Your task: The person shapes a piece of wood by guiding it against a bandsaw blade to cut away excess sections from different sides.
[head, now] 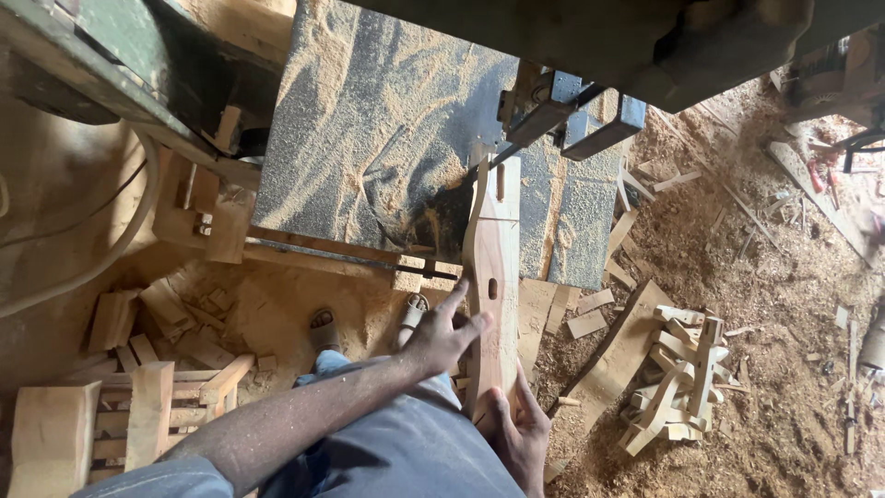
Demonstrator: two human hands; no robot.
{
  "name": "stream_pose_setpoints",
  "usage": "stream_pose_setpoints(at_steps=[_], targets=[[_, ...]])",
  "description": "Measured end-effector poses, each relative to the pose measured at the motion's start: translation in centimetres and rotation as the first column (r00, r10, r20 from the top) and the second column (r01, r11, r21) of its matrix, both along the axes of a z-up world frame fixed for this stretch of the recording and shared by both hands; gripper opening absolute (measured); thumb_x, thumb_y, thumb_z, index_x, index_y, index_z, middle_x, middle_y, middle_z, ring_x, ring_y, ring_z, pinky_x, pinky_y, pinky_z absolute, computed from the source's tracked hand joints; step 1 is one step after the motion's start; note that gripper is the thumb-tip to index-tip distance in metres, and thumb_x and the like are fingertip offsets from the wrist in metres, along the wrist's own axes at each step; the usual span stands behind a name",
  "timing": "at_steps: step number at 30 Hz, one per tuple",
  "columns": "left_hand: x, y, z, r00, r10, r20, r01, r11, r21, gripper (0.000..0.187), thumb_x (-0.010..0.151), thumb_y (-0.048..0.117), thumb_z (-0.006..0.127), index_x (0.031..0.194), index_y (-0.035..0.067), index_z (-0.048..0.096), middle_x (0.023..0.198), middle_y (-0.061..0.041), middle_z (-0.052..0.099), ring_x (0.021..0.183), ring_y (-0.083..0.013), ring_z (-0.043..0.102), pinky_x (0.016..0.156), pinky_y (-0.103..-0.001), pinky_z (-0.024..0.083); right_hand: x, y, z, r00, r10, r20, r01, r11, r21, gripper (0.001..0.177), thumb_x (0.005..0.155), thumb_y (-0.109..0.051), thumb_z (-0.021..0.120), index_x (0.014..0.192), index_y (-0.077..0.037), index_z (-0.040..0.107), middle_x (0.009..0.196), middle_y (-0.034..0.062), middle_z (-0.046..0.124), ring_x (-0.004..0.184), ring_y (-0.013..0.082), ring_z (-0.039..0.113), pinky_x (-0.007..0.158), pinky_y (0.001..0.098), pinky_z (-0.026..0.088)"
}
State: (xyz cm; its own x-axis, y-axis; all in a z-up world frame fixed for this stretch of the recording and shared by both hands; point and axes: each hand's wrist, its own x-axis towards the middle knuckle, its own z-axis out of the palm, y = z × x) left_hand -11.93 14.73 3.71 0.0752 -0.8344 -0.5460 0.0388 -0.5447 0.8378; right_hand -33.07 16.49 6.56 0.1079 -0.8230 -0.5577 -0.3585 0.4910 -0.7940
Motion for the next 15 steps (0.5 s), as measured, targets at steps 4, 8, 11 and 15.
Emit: stream_pose_setpoints(at_steps=[4,8,11,15], targets=[[-0.6,1.2,0.8,0.997,-0.059,0.056,0.066,0.988,-0.137,0.094,0.097,0.051,0.058,0.164,0.012,0.004,0.166,-0.02,0.026,0.146,-0.0301,0.041,0.122,-0.042,0.029,0.6,-0.3,0.7,0.996,-0.033,0.087,0.034,0.999,-0.011,0.07,0.089,-0.016,0.07,0.153,-0.007,0.044,0.118,0.0211,0.077,0.09,0.0234,0.078,0.072,0.035,0.067],[-0.8,0.9,0.8,0.999,-0.022,0.026,0.026,0.983,-0.182,0.093,0.098,0.047,0.059,0.165,0.015,0.002,0.169,-0.018,0.024,0.148,-0.0284,0.041,0.123,-0.041,0.03,0.7,-0.8,1.2,0.997,-0.028,0.066,0.028,1.0,0.003,0.07,0.089,-0.017,0.069,0.154,-0.008,0.043,0.115,0.0218,0.077,0.089,0.0237,0.079,0.07,0.036,0.066],[-0.7,0.5,1.4,1.0,-0.004,0.021,0.008,0.982,-0.189,0.092,0.099,0.044,0.06,0.165,0.015,0.002,0.169,-0.018,0.024,0.149,-0.0281,0.039,0.123,-0.041,0.03,0.5,-1.5,0.9,1.0,0.003,0.028,-0.004,0.999,0.038,0.072,0.09,-0.019,0.067,0.156,-0.011,0.041,0.111,0.0238,0.079,0.086,0.0264,0.079,0.068,0.0372,0.066],[-1.0,0.1,1.7,0.999,0.042,-0.011,-0.043,0.984,-0.172,0.093,0.096,0.044,0.059,0.164,0.015,0.003,0.169,-0.016,0.023,0.143,-0.0259,0.047,0.119,-0.038,0.038,-0.2,-1.9,-0.1,0.996,0.04,0.082,-0.038,0.999,-0.028,0.071,0.092,-0.018,0.068,0.157,-0.007,0.041,0.114,0.0222,0.078,0.089,0.0224,0.076,0.071,0.0326,0.063]])
